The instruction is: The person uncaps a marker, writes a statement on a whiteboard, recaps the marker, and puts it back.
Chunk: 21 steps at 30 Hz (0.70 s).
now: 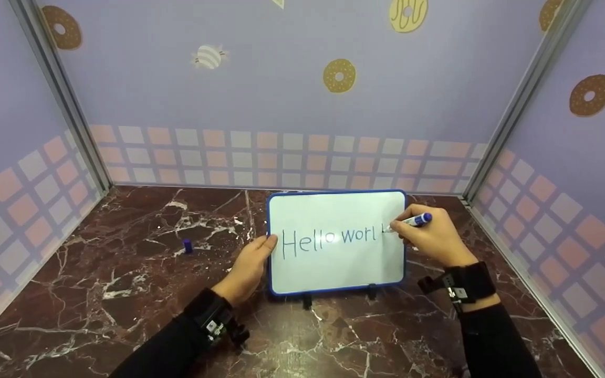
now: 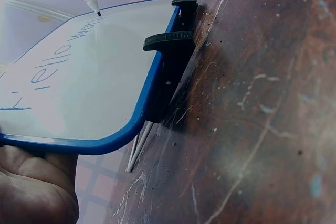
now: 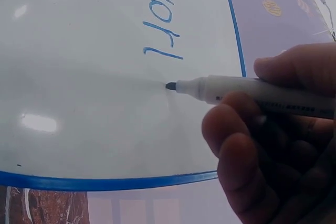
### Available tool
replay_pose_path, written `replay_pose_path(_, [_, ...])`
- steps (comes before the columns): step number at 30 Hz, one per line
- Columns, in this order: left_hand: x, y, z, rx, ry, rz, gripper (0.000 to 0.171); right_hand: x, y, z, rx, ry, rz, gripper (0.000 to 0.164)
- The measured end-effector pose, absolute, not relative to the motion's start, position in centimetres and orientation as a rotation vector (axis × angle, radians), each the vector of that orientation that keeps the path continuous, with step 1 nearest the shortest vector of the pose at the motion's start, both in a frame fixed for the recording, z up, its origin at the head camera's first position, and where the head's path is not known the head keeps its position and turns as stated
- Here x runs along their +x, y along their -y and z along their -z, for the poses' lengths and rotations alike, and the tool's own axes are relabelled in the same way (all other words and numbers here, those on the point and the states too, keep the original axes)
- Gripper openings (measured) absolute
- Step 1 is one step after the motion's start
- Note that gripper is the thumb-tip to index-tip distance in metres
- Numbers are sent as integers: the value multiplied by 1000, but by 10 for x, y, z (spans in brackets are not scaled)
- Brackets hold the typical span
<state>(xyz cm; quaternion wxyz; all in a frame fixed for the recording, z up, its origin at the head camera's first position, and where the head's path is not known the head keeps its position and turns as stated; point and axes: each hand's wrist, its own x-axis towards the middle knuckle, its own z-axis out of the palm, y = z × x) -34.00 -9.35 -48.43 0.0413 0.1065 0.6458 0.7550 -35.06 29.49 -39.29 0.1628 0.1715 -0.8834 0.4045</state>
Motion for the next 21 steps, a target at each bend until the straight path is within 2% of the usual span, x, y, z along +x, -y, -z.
replay_pose_path(21, [-339, 94, 484, 344, -1970, -2309, 52, -352, -297, 395, 559, 2586, -1150, 10])
